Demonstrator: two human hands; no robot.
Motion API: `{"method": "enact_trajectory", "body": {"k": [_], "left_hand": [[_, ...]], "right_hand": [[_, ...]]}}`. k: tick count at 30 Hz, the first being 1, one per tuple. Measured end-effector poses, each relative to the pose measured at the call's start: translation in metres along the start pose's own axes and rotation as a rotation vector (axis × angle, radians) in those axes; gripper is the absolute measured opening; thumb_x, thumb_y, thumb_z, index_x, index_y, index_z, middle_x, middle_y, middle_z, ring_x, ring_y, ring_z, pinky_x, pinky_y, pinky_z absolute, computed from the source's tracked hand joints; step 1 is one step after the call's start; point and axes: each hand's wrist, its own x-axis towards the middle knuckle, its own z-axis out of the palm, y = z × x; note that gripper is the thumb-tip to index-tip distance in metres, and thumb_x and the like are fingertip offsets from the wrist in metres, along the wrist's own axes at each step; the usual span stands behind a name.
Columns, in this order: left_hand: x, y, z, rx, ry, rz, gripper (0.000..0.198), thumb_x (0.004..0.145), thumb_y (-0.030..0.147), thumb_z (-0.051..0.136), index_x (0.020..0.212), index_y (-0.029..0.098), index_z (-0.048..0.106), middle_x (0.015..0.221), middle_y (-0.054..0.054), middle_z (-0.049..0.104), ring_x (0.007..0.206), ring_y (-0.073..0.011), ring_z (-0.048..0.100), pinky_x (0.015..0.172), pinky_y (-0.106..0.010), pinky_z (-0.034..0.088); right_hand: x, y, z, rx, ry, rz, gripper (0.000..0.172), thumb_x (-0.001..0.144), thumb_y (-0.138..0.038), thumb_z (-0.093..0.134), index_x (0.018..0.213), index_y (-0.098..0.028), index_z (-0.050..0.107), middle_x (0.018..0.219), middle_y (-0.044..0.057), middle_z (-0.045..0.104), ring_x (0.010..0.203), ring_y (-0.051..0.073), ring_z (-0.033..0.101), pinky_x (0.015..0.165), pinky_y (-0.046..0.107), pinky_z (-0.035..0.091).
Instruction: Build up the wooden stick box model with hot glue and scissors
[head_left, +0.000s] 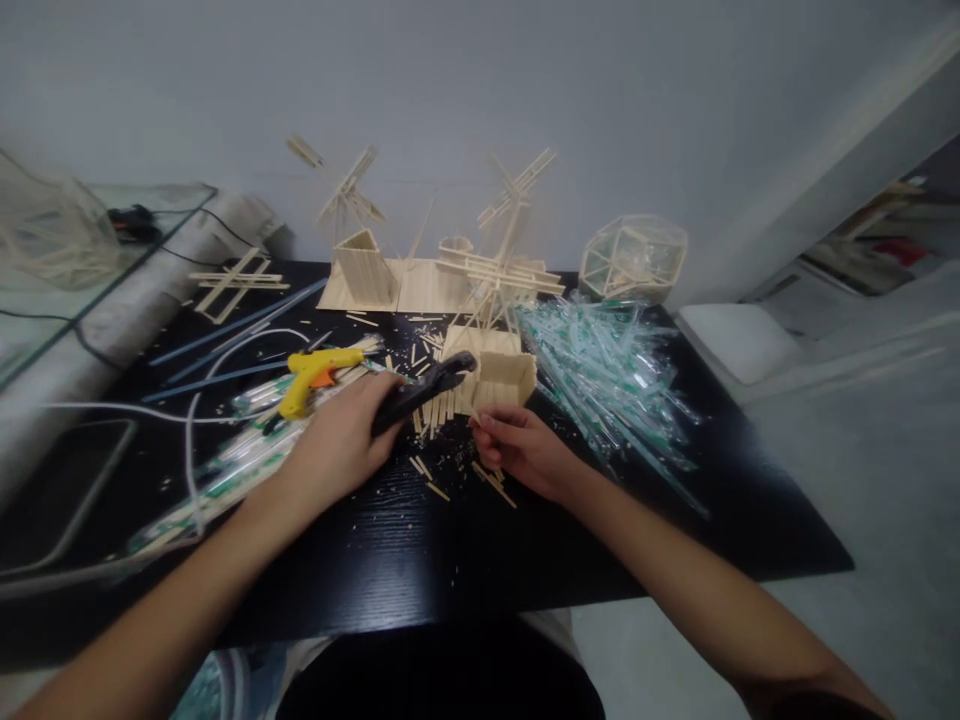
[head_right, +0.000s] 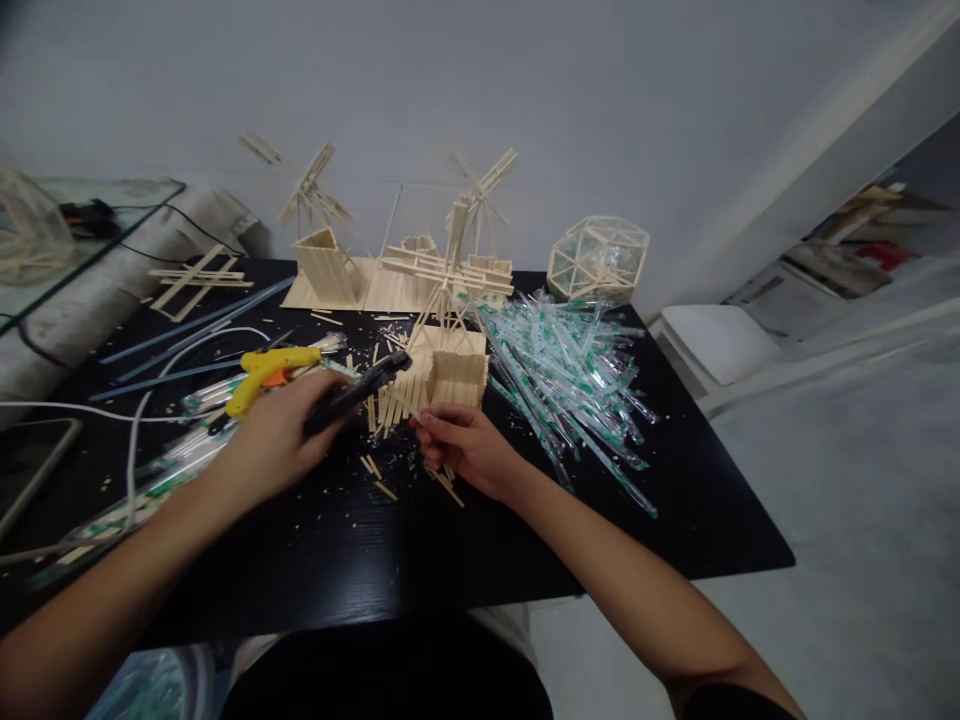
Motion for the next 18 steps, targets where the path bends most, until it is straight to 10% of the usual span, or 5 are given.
{"method": "enact_trajectory", "body": {"k": [18], "left_hand": [[-0.016,0.004,0.021,-0.077,-0.004,0.063,0.032,0.097,0.032,0.052,0.125,0.019,0.059,0.111,-0.012,0.067,0.099,-0.0261,0.067,0.090,-0.042,0.055]], "right_hand": [[-0.002,0.000,0.000,-0.124,0.008,-0.051,0.026,0.079,-0.038,0.085,0.080,-0.015,0.073,0.064,-0.004,0.053,0.050,0.005,0.042,0.045,0.019,0.032]]}}
